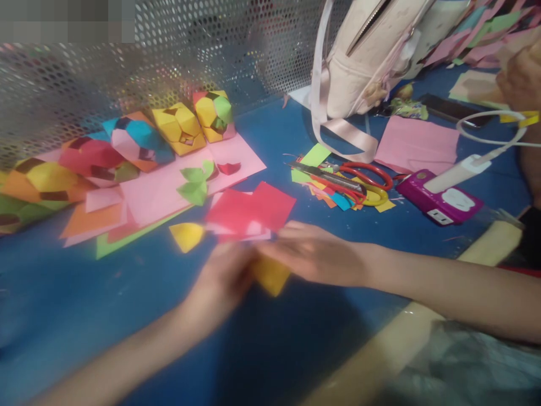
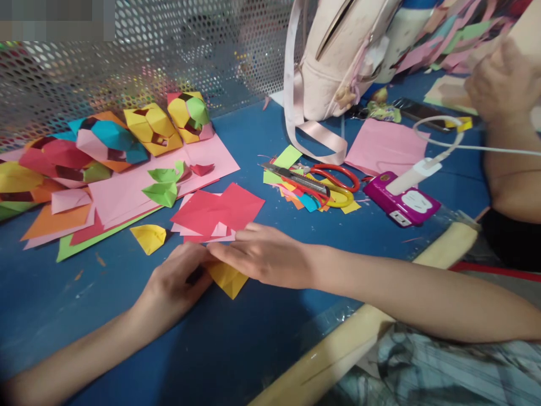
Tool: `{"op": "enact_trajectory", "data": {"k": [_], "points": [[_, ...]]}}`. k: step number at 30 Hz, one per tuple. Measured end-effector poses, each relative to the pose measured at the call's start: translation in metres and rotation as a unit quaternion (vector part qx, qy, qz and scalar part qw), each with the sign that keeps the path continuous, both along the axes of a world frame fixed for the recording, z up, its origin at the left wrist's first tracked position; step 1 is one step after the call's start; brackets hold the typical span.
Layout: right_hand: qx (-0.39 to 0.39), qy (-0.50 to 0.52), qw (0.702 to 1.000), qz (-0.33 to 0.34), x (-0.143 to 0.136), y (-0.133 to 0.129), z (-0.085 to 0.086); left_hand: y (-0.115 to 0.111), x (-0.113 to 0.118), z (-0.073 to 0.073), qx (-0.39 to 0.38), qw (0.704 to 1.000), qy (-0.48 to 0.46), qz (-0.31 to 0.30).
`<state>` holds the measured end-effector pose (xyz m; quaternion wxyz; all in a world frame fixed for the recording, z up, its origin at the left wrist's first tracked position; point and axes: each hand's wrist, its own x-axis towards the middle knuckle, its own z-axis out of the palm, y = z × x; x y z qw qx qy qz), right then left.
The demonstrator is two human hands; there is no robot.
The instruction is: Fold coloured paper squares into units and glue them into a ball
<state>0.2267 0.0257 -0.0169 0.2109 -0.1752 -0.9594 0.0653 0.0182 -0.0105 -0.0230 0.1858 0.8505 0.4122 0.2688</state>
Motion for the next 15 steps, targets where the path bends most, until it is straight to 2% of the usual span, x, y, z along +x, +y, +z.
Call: {"op": "enact_trajectory", "data": {"k": [4, 8, 11, 15], "points": [[0.022, -0.028, 0.999, 0.001, 0.006, -0.001, 0.008, 0.000, -0.006, -0.004, 0.049, 0.998, 0.034, -0.016], [-0.038, -0.034, 0.998, -0.032, 0.008, 0.000, 0.006, -0.001, -0.005, -0.003, 0.034, 0.999, 0.022, 0.018], [-0.156, 0.052, 0.983, -0.088, 0.005, 0.001, 0.006, -0.003, -0.001, 0.001, -0.047, 0.996, -0.021, 0.076], [-0.354, 0.163, 0.910, -0.141, 0.000, 0.003, 0.009, -0.005, 0.004, 0.006, -0.187, 0.966, -0.124, 0.131]]}}
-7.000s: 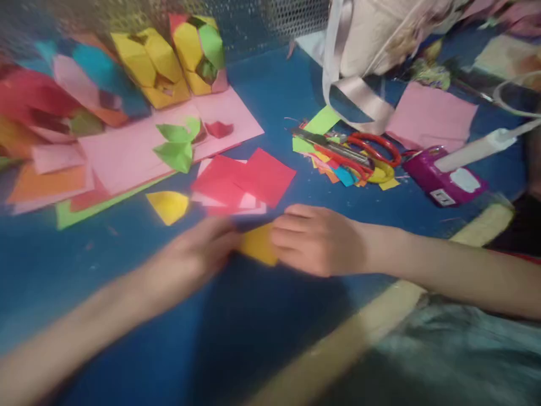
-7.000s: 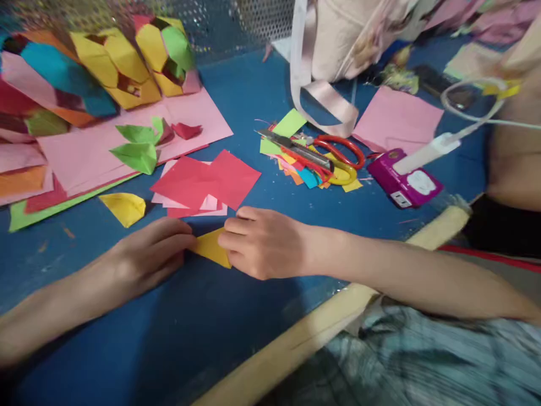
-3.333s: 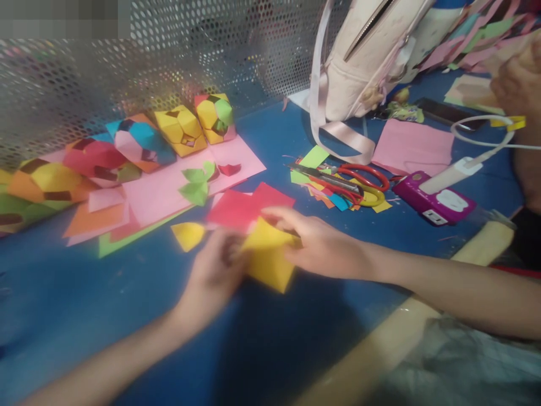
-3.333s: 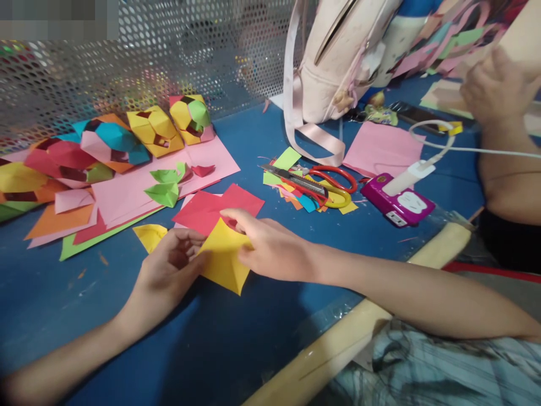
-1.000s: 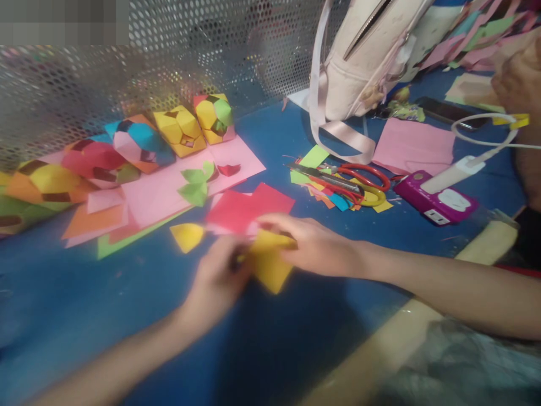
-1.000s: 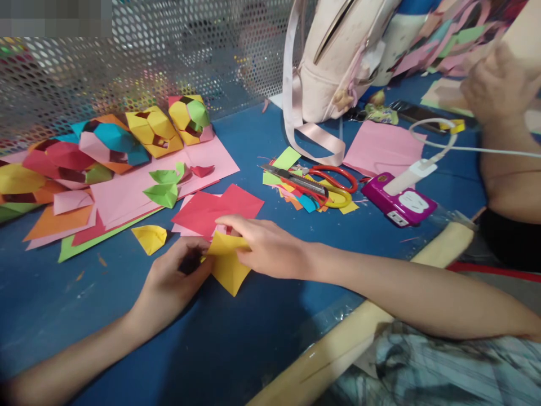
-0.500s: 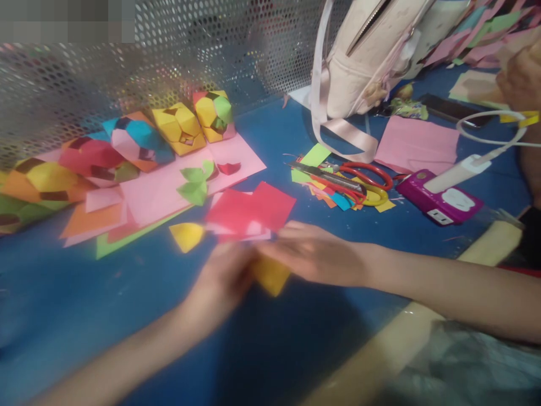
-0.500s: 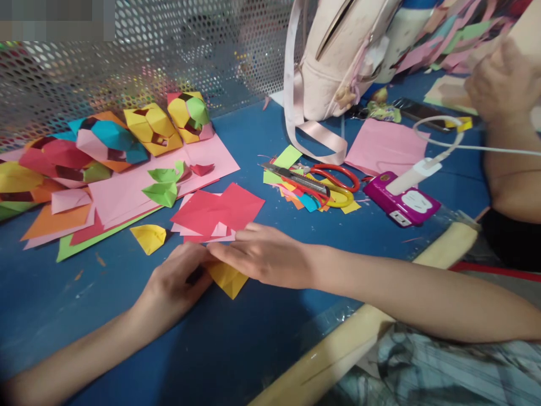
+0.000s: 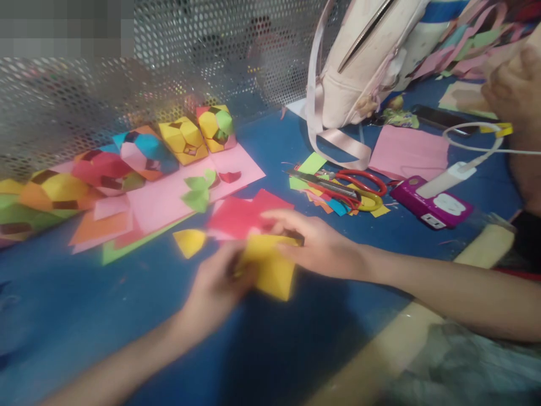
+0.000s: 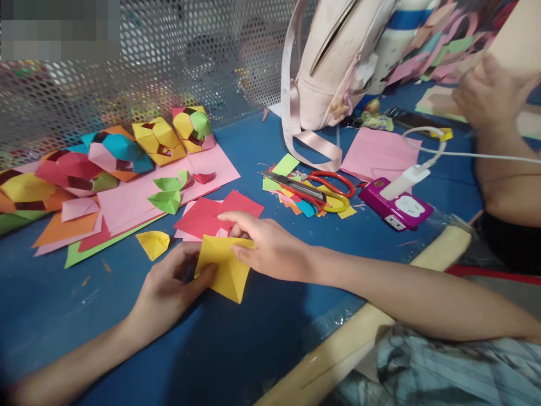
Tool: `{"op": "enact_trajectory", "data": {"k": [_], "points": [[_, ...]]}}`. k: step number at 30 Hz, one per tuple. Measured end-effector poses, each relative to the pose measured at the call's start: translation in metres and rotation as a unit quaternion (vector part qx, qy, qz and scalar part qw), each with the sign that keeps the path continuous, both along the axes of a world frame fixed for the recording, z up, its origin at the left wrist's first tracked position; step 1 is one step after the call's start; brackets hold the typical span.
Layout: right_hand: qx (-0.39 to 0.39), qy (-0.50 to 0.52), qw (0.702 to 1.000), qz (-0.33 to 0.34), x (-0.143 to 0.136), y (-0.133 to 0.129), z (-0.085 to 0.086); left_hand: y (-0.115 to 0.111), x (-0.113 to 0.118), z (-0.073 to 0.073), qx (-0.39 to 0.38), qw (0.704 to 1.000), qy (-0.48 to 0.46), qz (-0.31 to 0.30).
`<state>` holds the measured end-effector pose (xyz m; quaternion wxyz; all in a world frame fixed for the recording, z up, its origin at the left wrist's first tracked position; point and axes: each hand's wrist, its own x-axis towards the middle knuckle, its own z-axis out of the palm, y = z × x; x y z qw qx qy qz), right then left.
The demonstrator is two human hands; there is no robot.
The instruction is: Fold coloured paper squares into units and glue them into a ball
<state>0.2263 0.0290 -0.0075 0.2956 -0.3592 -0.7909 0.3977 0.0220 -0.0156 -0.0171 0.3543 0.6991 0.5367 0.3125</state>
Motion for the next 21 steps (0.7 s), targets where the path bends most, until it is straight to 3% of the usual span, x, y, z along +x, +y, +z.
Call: {"op": "enact_trajectory", "data": {"k": [3, 7, 13, 17, 21], "points": [[-0.114, 0.039, 0.992, -0.039, -0.003, 0.002, -0.002, 0.000, 0.002, 0.001, -0.041, 0.996, -0.061, 0.051], [-0.174, 0.071, 0.981, -0.055, -0.007, 0.003, -0.005, 0.001, 0.004, 0.003, -0.069, 0.988, -0.099, 0.093], [-0.177, 0.088, 0.979, -0.040, -0.011, 0.000, -0.004, 0.002, 0.003, -0.004, -0.125, 0.978, -0.152, 0.072], [-0.185, 0.115, 0.975, -0.045, -0.012, -0.001, -0.007, 0.004, 0.000, -0.012, -0.118, 0.979, -0.148, 0.079], [-0.121, 0.079, 0.988, -0.058, -0.014, -0.004, -0.011, 0.005, 0.003, -0.012, -0.111, 0.980, -0.136, 0.092]]}}
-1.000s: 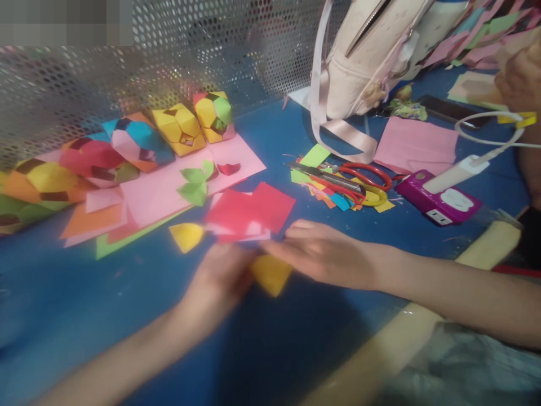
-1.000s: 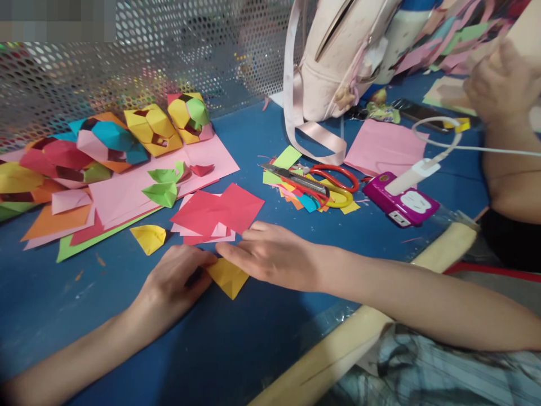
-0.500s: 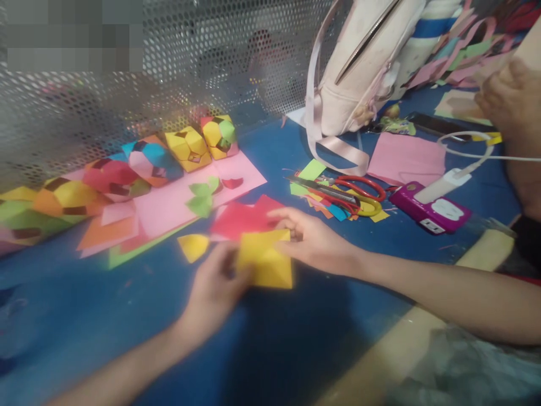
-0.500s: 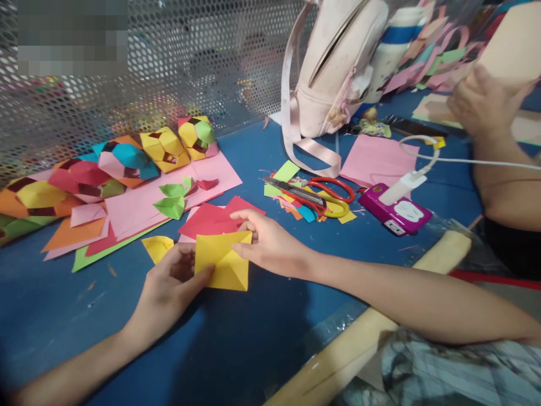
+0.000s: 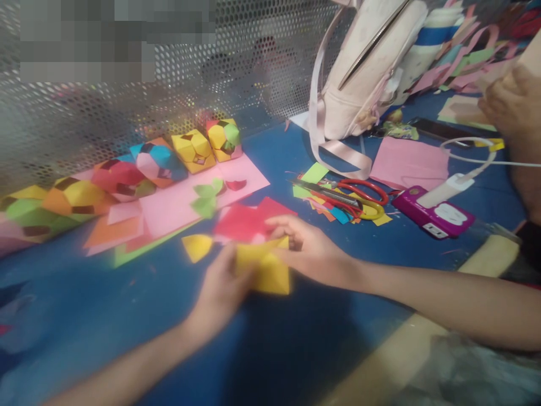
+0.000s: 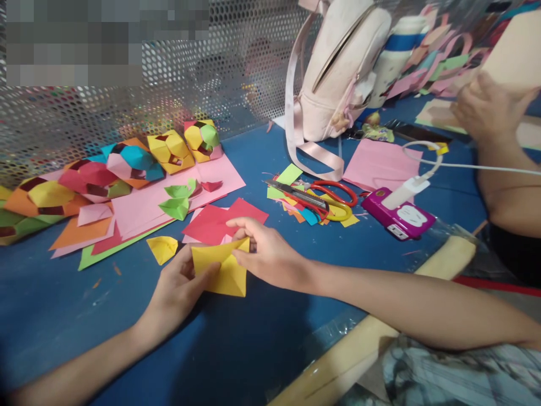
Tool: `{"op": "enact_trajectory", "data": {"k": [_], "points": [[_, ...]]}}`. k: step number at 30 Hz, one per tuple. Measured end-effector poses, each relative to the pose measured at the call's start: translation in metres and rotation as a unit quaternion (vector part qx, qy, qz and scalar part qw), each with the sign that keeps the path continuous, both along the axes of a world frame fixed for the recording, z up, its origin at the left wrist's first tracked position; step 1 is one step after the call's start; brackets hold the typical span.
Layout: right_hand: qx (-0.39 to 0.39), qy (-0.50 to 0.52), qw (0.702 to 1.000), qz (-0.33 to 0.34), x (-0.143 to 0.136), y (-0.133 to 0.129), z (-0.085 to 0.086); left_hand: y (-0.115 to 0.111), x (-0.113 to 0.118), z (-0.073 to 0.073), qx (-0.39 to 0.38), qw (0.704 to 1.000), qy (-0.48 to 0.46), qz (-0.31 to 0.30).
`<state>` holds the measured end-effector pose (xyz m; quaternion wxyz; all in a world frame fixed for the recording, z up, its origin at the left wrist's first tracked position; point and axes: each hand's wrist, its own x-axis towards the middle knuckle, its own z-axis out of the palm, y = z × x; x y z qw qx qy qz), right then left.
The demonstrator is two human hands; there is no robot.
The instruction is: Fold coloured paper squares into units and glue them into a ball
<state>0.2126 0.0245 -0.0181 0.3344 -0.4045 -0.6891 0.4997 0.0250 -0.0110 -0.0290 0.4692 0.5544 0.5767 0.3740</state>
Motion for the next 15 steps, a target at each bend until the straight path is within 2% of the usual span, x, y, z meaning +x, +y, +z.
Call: {"op": "enact_trajectory", "data": {"k": [4, 6, 15], "points": [[0.125, 0.013, 0.992, 0.013, -0.0009, -0.0064, -0.0012, 0.0001, 0.0011, 0.0016, -0.007, 1.000, 0.003, 0.005], [0.134, 0.033, 0.990, 0.018, -0.0008, -0.0079, -0.0019, 0.0005, 0.0002, 0.0019, -0.002, 1.000, 0.000, 0.007], [-0.041, 0.065, 0.997, -0.009, -0.0035, -0.0031, -0.0036, 0.0022, -0.0029, 0.0013, 0.009, 0.998, -0.049, 0.038]]}}
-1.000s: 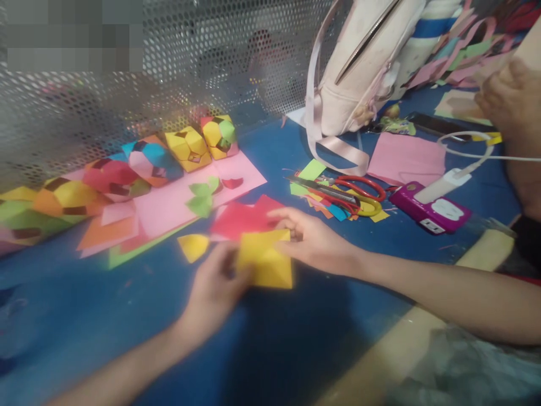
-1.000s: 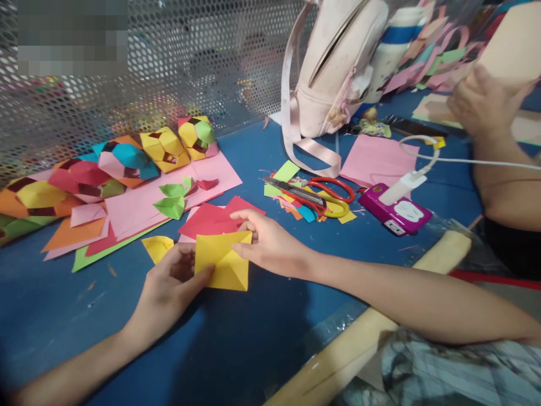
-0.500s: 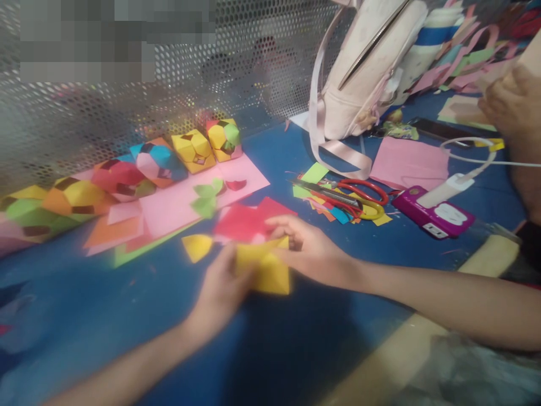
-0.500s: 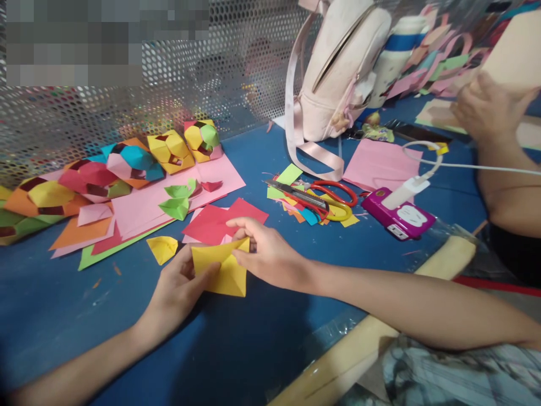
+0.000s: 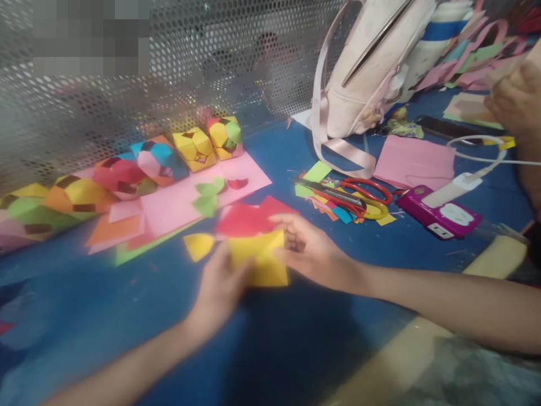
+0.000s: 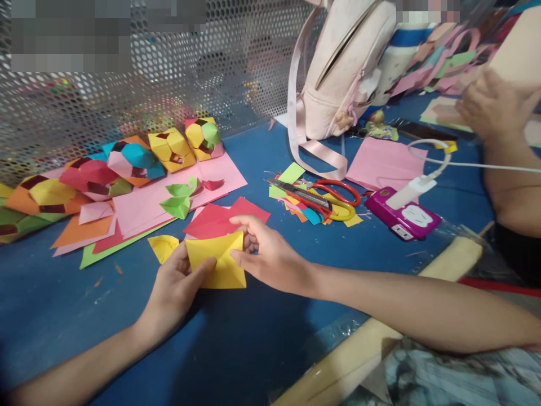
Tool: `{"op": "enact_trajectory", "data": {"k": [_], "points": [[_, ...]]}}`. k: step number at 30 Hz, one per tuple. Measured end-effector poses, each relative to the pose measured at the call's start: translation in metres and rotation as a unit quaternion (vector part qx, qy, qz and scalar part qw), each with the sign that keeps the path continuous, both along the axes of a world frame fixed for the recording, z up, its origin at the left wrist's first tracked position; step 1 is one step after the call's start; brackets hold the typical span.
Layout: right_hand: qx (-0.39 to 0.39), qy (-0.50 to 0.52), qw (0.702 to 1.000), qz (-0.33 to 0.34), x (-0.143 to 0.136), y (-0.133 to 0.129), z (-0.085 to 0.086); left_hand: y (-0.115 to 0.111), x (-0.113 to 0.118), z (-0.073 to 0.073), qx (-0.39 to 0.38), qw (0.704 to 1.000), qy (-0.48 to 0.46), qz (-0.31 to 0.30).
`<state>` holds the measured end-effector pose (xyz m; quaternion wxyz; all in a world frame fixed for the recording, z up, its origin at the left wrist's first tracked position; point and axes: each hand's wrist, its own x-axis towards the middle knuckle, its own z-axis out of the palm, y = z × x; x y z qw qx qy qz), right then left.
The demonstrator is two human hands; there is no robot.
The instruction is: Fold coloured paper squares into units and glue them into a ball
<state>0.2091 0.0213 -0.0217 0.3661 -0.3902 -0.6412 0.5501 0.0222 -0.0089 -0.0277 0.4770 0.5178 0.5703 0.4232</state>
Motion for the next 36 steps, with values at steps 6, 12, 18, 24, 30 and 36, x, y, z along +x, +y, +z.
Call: {"op": "enact_trajectory", "data": {"k": [6, 12, 18, 24, 30, 36], "points": [[-0.060, 0.023, 0.998, -0.008, -0.001, 0.002, 0.004, 0.000, -0.001, 0.000, 0.022, 1.000, 0.011, -0.001], [-0.052, 0.014, 0.998, -0.013, -0.001, 0.002, 0.004, -0.002, 0.001, 0.002, 0.014, 0.999, 0.028, -0.008], [-0.030, 0.023, 0.999, -0.027, -0.002, -0.001, 0.006, -0.008, 0.005, 0.011, -0.019, 0.998, 0.046, -0.034], [0.038, 0.009, 0.999, -0.026, -0.001, -0.003, 0.007, -0.010, 0.003, 0.011, 0.048, 0.991, 0.099, -0.081], [0.129, -0.020, 0.991, -0.005, -0.001, -0.006, 0.014, -0.011, 0.000, 0.006, 0.111, 0.977, 0.123, -0.135], [0.201, -0.019, 0.979, 0.010, 0.000, -0.007, 0.012, -0.012, 0.005, 0.009, 0.137, 0.972, 0.129, -0.142]]}}
